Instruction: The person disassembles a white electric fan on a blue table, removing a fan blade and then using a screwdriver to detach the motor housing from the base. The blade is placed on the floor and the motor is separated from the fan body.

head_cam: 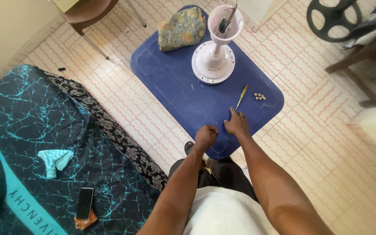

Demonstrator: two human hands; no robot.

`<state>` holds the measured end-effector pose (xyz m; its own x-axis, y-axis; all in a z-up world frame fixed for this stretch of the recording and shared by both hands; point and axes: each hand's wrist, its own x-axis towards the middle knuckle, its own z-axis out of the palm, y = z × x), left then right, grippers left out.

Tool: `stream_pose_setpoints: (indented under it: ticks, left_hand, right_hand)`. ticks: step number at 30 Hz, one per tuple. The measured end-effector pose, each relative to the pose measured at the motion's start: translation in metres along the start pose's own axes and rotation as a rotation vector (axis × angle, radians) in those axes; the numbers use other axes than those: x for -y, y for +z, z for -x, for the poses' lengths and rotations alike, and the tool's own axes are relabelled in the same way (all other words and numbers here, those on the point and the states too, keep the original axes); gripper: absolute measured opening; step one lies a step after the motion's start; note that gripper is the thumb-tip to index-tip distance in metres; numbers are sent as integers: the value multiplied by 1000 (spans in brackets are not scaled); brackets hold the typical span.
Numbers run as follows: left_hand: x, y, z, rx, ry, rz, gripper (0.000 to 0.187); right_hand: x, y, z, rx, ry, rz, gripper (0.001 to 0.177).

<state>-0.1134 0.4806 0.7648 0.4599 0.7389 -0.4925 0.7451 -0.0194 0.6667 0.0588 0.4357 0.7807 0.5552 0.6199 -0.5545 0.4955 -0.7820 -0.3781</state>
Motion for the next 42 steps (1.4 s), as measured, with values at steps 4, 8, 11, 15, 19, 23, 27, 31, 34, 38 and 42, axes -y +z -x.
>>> stream_pose_setpoints:
  ticks: [4, 8, 11, 15, 19, 23, 27, 31, 34, 38, 42]
  left_hand:
    - [13, -10, -1, 1, -53, -9, 20]
    - [23, -25, -7, -18, -65, -3, 21]
    - [21, -28, -13, -30, -94, -32, 22]
    - [8, -20, -23, -49, -166, -47, 23]
    - [-8, -11, -30, -42, -109, -7, 24]
    - [-30, -14, -48, -50, -110, 15, 30]
    - [-36, -34, -65, -576, 566, -440, 54]
    - [-28, -60, -107, -145, 776, -772, 13]
    - [-18, -67, -133, 209, 604, -862, 15]
    - [1, -85, -159, 242, 620, -747, 13]
    - [2, -99, -162, 255, 240, -144, 21]
  right_hand:
    - [-2, -6, -36, 7, -13, 67, 86]
    - [-2, -6, -50, 124, -6, 167, 90]
    - [6, -8, -32, 162, 40, 132, 89]
    - [20, -15, -4, 154, 71, 165, 86]
    - [27, -22, -3, 93, 8, 147, 80]
    - [23, -2, 1, 112, 87, 16, 64]
    - [27, 34, -8, 167, 50, 19, 53]
    - [40, 56, -29, 307, -37, -135, 58]
    - [46, 67, -30, 375, 87, -259, 60]
    - [65, 84, -23, -116, -284, -536, 56]
    - [89, 84, -14, -385, 190, -736, 48]
